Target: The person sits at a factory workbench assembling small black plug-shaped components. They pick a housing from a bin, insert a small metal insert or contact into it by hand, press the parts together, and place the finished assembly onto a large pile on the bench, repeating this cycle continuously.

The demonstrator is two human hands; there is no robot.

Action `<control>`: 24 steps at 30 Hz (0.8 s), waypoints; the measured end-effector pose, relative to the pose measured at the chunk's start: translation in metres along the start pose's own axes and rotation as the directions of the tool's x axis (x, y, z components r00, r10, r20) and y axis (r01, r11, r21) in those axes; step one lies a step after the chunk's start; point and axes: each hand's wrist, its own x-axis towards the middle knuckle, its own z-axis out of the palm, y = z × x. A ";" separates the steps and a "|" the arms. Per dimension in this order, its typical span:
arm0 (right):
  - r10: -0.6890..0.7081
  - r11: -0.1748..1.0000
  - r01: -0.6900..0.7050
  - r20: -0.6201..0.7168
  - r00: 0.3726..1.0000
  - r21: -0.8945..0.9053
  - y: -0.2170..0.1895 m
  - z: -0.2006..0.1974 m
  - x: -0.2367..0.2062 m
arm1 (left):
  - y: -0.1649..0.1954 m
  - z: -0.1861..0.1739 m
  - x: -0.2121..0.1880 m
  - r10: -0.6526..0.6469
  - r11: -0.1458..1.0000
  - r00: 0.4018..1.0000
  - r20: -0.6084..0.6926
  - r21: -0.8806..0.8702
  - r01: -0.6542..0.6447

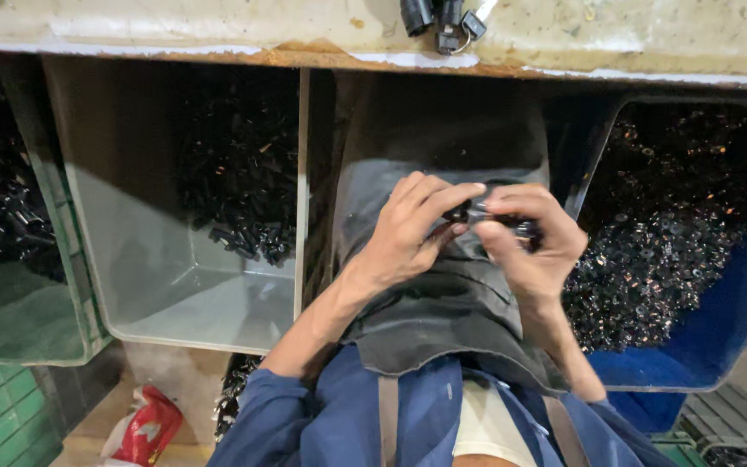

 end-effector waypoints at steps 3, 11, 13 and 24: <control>-0.113 0.957 0.126 0.065 0.991 -0.261 -0.005 0.003 0.008 | -0.002 -0.002 -0.001 0.048 0.997 0.998 0.036 -0.058 -0.046; 0.043 0.997 -0.044 -0.010 0.999 -0.062 0.006 0.021 -0.001 | 0.001 0.001 -0.014 -0.208 0.923 0.968 0.138 -0.300 0.241; 0.049 0.997 -0.051 -0.032 0.998 -0.057 0.012 0.025 -0.006 | -0.002 0.005 -0.019 -0.228 0.919 0.969 0.095 -0.308 0.247; 0.544 0.149 -0.599 0.441 0.714 0.787 0.055 0.014 0.005 | -0.067 -0.058 -0.035 -0.515 0.857 0.705 -0.488 -0.267 0.441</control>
